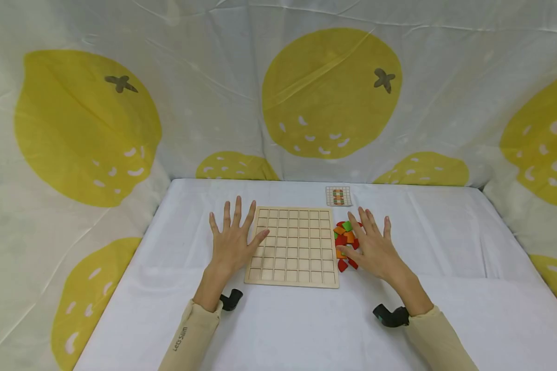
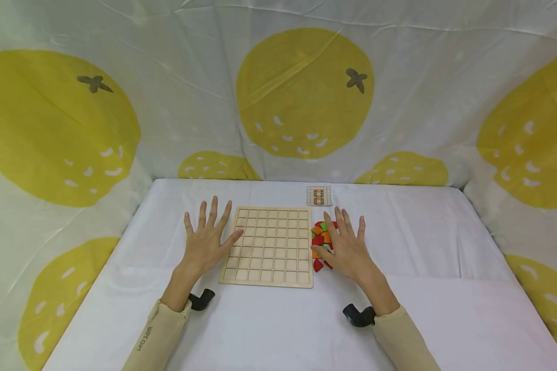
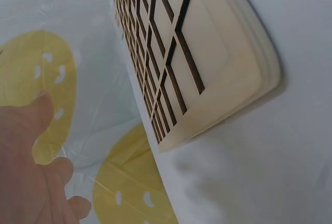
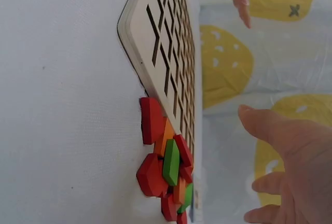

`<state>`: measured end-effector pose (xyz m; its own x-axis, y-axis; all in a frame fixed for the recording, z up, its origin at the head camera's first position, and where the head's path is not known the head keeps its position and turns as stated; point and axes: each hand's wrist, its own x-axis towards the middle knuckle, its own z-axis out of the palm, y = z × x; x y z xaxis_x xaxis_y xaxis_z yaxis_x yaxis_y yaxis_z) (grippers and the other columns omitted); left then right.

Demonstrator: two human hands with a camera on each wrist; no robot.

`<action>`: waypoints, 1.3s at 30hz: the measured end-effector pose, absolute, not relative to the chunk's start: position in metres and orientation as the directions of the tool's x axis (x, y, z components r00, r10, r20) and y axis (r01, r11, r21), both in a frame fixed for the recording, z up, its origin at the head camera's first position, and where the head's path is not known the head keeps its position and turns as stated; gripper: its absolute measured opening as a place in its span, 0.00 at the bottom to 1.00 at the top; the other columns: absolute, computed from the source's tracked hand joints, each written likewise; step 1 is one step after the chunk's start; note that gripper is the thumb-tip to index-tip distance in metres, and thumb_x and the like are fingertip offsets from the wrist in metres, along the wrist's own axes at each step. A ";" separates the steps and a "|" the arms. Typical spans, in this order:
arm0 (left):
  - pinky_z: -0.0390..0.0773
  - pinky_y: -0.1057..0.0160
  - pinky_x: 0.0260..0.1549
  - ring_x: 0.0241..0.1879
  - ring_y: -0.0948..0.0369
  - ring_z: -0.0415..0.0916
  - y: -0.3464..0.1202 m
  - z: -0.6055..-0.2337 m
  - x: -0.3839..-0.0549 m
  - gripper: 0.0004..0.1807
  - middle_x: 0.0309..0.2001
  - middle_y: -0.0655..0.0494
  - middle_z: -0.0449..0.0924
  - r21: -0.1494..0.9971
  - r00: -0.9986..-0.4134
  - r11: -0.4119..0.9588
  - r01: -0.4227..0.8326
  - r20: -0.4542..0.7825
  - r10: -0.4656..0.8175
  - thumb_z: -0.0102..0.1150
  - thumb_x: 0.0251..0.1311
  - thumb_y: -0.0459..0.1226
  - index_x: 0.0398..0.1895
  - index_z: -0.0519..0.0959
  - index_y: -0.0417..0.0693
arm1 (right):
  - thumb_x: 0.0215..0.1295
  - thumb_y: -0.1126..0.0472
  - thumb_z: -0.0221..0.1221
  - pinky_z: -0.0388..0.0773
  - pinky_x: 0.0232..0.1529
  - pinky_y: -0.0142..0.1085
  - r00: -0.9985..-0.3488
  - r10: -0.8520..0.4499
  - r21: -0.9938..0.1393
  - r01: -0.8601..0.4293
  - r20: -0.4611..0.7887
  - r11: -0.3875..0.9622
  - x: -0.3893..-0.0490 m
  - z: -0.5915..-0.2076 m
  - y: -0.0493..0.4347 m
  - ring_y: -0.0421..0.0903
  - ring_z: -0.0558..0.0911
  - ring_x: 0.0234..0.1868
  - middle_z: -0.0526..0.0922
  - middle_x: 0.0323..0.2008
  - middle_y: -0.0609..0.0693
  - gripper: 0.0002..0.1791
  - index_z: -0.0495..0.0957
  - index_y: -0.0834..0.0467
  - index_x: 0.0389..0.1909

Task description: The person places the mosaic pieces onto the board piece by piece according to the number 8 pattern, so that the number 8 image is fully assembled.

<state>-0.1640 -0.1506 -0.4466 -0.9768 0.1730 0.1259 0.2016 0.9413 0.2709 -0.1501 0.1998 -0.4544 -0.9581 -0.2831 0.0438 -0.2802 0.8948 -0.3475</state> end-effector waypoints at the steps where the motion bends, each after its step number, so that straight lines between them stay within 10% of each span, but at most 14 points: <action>1: 0.28 0.25 0.73 0.83 0.40 0.28 -0.151 -0.447 -0.164 0.46 0.85 0.45 0.32 0.272 -0.977 0.941 0.201 0.123 0.173 0.47 0.73 0.64 0.85 0.44 0.60 | 0.71 0.39 0.60 0.28 0.74 0.74 -0.958 -0.284 -0.351 -0.280 0.041 0.894 -0.150 -0.454 0.200 0.70 0.45 0.82 0.45 0.82 0.68 0.50 0.51 0.61 0.82; 8: 0.55 0.27 0.71 0.81 0.36 0.46 -0.152 -0.448 -0.166 0.45 0.83 0.37 0.41 0.291 -0.985 0.941 0.171 0.070 0.158 0.44 0.75 0.64 0.86 0.43 0.60 | 0.70 0.43 0.64 0.39 0.75 0.72 -0.949 -0.312 -0.395 -0.307 0.053 0.866 -0.151 -0.456 0.205 0.67 0.56 0.80 0.56 0.79 0.68 0.47 0.57 0.61 0.80; 14: 0.80 0.41 0.41 0.57 0.38 0.75 -0.154 -0.453 -0.168 0.43 0.68 0.30 0.68 0.263 -0.985 0.950 0.168 0.084 0.151 0.49 0.75 0.61 0.85 0.47 0.60 | 0.68 0.51 0.68 0.64 0.68 0.68 -0.934 -0.348 -0.464 -0.344 0.082 0.816 -0.154 -0.462 0.206 0.69 0.71 0.70 0.70 0.70 0.68 0.39 0.67 0.59 0.76; 22: 0.72 0.58 0.22 0.23 0.54 0.71 -0.164 -0.458 -0.172 0.48 0.38 0.37 0.79 0.318 -0.986 0.937 0.146 -0.025 0.162 0.61 0.68 0.59 0.85 0.50 0.60 | 0.64 0.60 0.71 0.77 0.52 0.50 -0.934 -0.342 -0.583 -0.338 0.107 0.739 -0.160 -0.472 0.209 0.59 0.74 0.55 0.75 0.58 0.63 0.29 0.79 0.52 0.68; 31: 0.82 0.44 0.45 0.59 0.41 0.81 -0.174 -0.462 -0.175 0.48 0.67 0.35 0.76 0.427 -0.964 0.897 0.117 -0.168 0.206 0.67 0.64 0.55 0.83 0.55 0.57 | 0.65 0.61 0.70 0.67 0.32 0.29 -0.940 -0.341 -0.717 -0.256 0.027 0.649 -0.173 -0.489 0.216 0.46 0.68 0.37 0.72 0.40 0.55 0.25 0.82 0.56 0.64; 35: 0.76 0.56 0.31 0.34 0.55 0.79 -0.174 -0.464 -0.176 0.48 0.38 0.42 0.86 0.452 -0.955 0.887 0.097 -0.209 0.211 0.69 0.63 0.54 0.83 0.56 0.58 | 0.66 0.62 0.69 0.67 0.32 0.30 -0.944 -0.330 -0.728 -0.225 -0.002 0.648 -0.173 -0.490 0.216 0.45 0.68 0.36 0.72 0.37 0.53 0.22 0.84 0.56 0.61; 39: 0.63 0.63 0.24 0.21 0.63 0.60 -0.178 -0.466 -0.177 0.49 0.18 0.58 0.66 0.522 -0.937 0.850 0.065 -0.260 0.232 0.71 0.61 0.52 0.83 0.57 0.60 | 0.65 0.62 0.70 0.69 0.32 0.29 -0.949 -0.314 -0.714 -0.228 0.012 0.663 -0.172 -0.491 0.216 0.44 0.70 0.35 0.73 0.34 0.50 0.18 0.86 0.57 0.56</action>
